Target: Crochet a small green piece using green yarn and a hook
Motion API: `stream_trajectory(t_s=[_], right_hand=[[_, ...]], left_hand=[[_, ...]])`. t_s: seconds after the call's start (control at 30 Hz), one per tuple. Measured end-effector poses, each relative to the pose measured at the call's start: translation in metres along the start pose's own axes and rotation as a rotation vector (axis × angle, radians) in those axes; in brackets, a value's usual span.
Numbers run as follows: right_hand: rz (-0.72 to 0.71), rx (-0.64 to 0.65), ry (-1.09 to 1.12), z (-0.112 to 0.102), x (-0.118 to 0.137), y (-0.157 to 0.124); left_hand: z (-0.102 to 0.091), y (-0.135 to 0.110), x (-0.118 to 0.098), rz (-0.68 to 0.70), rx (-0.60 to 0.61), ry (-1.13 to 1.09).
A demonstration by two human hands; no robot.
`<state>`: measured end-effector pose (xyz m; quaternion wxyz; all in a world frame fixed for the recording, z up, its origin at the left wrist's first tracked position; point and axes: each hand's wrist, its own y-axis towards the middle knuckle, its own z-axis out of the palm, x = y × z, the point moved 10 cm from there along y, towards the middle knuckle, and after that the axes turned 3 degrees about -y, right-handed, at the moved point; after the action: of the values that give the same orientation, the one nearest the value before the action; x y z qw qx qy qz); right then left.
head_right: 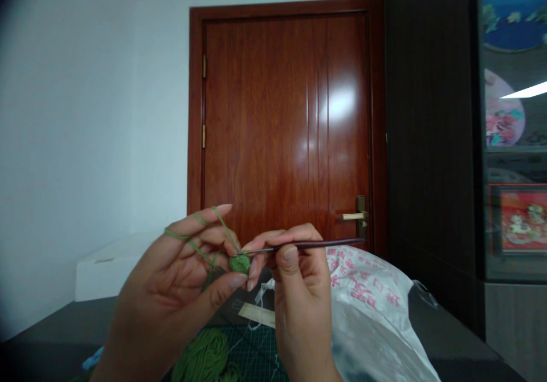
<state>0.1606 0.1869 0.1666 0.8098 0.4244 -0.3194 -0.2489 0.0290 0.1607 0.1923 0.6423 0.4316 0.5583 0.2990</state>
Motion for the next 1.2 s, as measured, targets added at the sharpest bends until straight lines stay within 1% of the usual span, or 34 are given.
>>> stream_trajectory(t_s=[0.2,0.4,0.53,0.7,1.0,1.2], right_hand=[[0.040,0.026,0.039,0.003,-0.005,-0.001],[0.076,0.058,0.081,0.004,-0.007,0.001],[0.092,0.086,0.087,0.007,-0.006,0.002],[0.123,0.086,0.088,0.006,-0.008,0.003],[0.126,0.071,0.068,0.004,-0.009,0.003],[0.105,0.091,0.055,0.004,-0.006,0.004]], left_hand=[[0.000,-0.001,-0.013,0.087,-0.036,0.159],[0.004,-0.002,-0.021,0.176,-0.004,0.289],[0.005,-0.005,-0.024,0.172,0.002,0.359],[0.006,-0.007,-0.026,0.162,0.009,0.351],[0.006,-0.002,-0.020,0.130,0.024,0.285],[0.005,-0.004,-0.013,0.065,0.044,0.210]])
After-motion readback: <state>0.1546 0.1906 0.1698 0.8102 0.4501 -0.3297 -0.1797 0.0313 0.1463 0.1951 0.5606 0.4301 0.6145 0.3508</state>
